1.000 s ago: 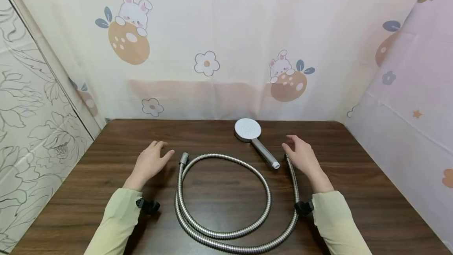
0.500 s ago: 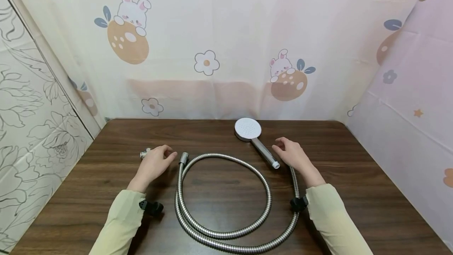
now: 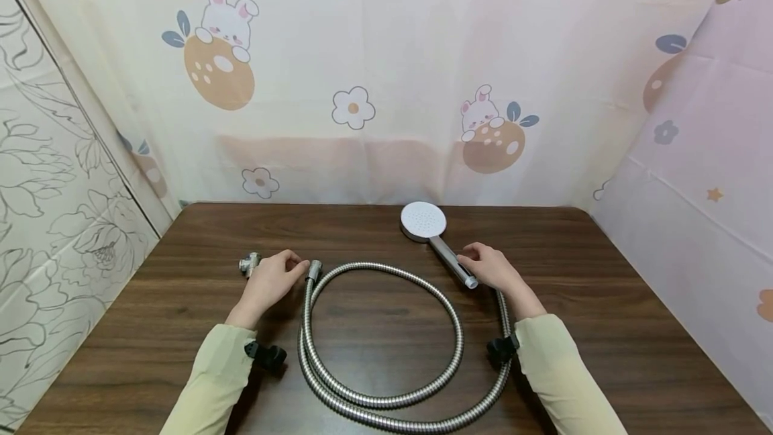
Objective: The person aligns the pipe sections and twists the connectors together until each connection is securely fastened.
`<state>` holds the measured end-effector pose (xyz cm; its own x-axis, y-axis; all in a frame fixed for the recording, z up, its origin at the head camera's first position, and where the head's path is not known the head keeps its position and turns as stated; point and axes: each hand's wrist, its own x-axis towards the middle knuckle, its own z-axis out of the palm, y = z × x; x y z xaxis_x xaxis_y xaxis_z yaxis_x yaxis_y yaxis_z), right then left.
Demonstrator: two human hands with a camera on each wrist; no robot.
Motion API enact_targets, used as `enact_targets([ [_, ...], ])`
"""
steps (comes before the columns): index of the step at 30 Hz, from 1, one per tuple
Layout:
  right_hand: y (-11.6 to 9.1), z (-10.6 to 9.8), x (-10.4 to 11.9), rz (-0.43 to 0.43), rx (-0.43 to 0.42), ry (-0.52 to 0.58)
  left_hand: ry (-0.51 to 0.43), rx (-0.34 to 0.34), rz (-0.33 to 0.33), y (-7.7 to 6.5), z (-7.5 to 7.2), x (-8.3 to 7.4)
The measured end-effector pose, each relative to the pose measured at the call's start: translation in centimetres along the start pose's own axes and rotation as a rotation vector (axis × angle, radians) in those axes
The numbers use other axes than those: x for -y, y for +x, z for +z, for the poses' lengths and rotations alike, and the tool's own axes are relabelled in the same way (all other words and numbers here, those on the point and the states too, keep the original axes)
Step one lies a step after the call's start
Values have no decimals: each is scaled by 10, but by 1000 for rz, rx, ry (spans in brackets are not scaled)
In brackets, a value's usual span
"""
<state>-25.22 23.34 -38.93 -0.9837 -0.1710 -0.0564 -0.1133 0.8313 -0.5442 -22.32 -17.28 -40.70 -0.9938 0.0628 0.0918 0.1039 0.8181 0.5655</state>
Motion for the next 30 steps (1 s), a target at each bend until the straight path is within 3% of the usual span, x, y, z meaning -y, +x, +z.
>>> enact_targets([
  [7,3,6,6,8,3,12,-33,57,-62,-1,3,-2],
  [15,4,9,5,51,-7,26,-45,68,-65,-1,10,-3],
  [18,5,14,5,73,28,159,-63,80,-81,-2,12,-2],
  [23,7,20,7,132,118,482,-96,94,-101,-3,15,-3],
  [30,8,20,10,213,140,653,-97,78,-86,-1,22,-8],
])
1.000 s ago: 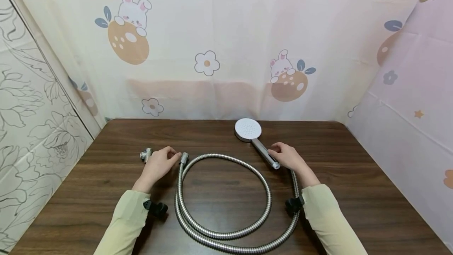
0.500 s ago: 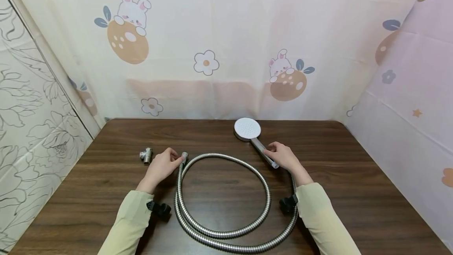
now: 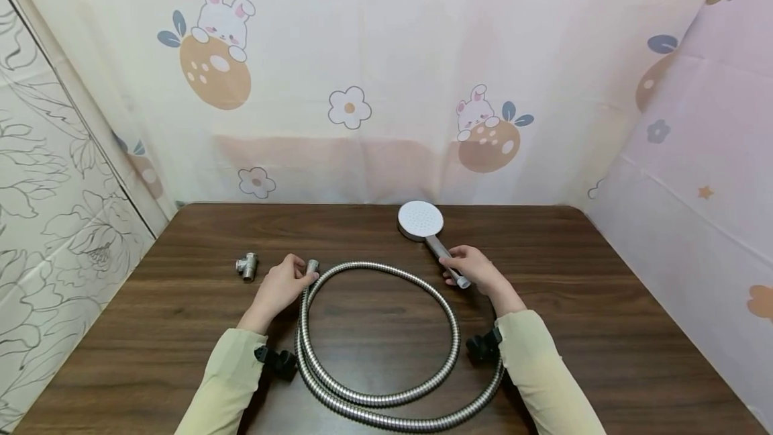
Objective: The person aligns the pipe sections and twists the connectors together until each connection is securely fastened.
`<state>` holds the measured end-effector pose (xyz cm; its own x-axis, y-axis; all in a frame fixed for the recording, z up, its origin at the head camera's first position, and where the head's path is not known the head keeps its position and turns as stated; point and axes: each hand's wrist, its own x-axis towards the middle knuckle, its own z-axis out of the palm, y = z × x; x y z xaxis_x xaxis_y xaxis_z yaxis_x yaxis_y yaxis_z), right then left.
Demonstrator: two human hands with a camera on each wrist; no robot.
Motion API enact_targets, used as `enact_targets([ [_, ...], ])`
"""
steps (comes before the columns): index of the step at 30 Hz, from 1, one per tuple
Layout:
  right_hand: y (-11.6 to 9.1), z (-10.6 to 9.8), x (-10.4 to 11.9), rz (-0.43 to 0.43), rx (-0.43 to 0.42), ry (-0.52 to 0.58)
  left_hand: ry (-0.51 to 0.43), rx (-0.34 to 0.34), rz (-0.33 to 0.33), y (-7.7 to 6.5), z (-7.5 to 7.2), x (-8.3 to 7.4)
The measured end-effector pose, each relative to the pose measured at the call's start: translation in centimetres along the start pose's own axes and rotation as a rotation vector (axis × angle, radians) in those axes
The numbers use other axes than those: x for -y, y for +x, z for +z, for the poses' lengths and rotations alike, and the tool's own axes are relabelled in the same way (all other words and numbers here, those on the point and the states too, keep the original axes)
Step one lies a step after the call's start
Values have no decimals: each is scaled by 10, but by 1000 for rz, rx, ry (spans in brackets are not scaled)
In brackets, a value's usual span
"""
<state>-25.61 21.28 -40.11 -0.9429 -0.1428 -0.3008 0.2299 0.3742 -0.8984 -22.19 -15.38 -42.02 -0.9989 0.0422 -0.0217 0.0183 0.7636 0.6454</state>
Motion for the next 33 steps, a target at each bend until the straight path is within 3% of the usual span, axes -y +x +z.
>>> enact_targets([
  [22,4,5,-3,56,103,210,-57,-66,11,2,5,-8],
  [33,6,11,-4,88,118,290,-161,-70,16,0,7,-12],
])
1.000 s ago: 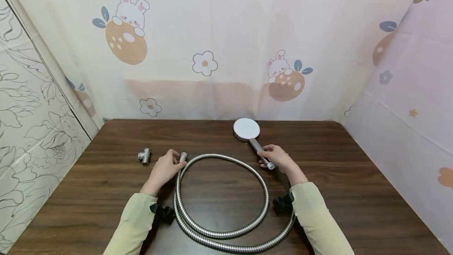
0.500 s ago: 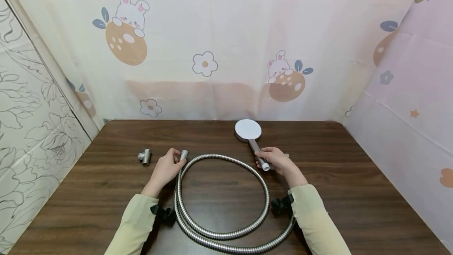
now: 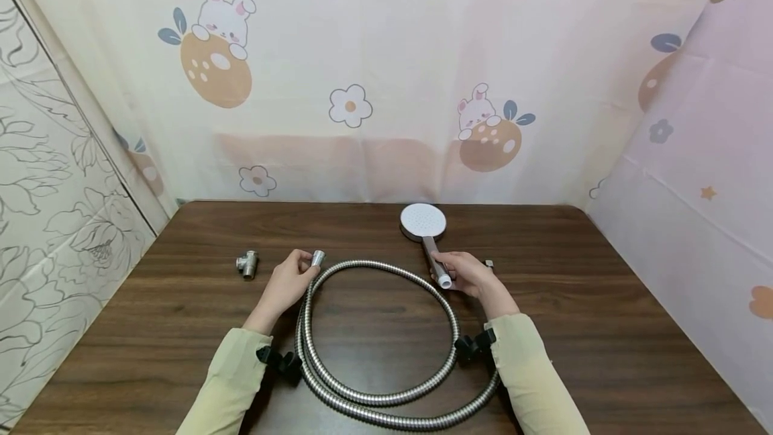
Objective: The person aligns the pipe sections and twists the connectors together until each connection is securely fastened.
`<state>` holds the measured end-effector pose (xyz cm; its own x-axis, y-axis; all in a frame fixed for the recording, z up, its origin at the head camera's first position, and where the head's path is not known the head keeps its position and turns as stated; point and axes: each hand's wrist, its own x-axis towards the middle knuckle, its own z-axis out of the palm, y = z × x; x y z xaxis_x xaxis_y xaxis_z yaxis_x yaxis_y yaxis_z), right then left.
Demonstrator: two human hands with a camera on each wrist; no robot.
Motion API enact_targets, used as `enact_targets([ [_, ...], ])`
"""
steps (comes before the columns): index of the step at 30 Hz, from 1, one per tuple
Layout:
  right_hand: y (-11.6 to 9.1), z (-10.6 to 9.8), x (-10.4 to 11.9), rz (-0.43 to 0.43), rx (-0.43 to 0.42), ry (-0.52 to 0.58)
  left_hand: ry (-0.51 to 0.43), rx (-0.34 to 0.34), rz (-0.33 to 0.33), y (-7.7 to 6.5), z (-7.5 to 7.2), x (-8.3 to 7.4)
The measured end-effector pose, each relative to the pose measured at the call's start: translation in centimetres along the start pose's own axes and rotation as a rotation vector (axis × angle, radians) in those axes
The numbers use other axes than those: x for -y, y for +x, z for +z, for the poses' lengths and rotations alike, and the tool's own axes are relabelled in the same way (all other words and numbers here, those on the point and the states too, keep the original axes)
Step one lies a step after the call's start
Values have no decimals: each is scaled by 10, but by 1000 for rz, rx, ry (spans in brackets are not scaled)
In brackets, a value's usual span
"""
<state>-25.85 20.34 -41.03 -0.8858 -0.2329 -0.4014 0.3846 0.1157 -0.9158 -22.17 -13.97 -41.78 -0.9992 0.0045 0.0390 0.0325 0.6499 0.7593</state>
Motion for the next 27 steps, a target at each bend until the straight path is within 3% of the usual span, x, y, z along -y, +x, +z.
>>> enact_targets([
  [12,4,6,2,-16,26,123,-297,101,-89,5,0,-4],
  [27,5,21,5,-42,-21,150,-640,249,-180,6,-1,-8],
])
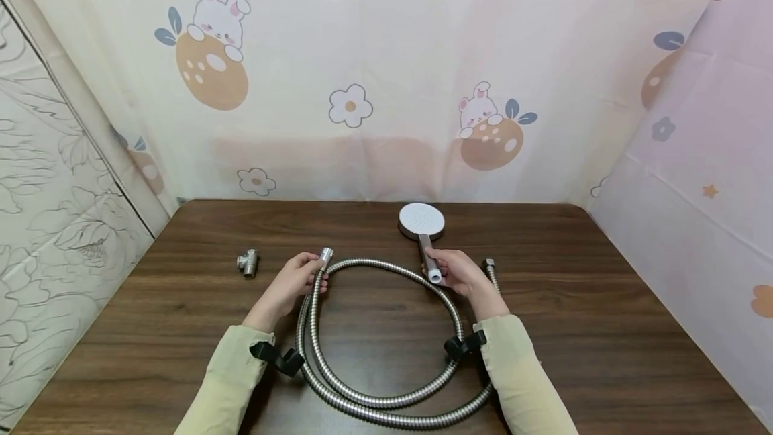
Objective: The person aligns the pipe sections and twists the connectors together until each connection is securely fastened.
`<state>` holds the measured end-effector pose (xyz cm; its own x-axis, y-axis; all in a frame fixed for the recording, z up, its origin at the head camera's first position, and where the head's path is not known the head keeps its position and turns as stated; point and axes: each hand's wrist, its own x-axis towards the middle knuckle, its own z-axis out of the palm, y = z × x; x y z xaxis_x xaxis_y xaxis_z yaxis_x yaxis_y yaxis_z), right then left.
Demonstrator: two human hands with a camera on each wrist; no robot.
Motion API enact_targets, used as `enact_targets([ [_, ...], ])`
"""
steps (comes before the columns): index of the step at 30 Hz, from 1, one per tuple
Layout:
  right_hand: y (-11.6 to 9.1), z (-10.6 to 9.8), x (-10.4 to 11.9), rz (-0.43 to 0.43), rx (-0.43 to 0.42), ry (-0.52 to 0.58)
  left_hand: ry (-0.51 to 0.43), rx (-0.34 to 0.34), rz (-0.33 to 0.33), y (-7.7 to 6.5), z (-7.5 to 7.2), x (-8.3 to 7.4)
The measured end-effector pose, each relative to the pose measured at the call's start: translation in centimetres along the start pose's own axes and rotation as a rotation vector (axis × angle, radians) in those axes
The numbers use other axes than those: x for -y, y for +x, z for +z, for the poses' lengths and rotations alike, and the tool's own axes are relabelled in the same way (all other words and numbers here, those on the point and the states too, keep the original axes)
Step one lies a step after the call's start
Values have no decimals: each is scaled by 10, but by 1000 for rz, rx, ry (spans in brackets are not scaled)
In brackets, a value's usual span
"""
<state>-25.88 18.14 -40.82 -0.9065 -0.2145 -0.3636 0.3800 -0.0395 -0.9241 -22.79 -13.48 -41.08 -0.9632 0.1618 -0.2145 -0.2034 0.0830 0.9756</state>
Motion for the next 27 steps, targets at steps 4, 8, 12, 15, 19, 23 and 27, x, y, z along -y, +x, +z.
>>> enact_targets([
  [4,-1,5,2,-12,-4,28,-31,16,-7,-2,3,-2],
  [8,-3,9,4,-29,-5,51,-46,46,1,-3,5,-2],
  [12,-4,12,5,-28,-17,49,-53,64,6,-3,6,-2],
  [15,-4,13,4,-31,-5,77,-54,69,6,-4,9,-3],
  [19,-3,13,3,-38,15,105,-59,76,7,-4,13,-3],
  [23,-3,16,3,-53,22,90,-61,80,10,-3,15,-2],
  [27,-4,20,4,-76,40,65,-54,93,17,-3,17,-3],
])
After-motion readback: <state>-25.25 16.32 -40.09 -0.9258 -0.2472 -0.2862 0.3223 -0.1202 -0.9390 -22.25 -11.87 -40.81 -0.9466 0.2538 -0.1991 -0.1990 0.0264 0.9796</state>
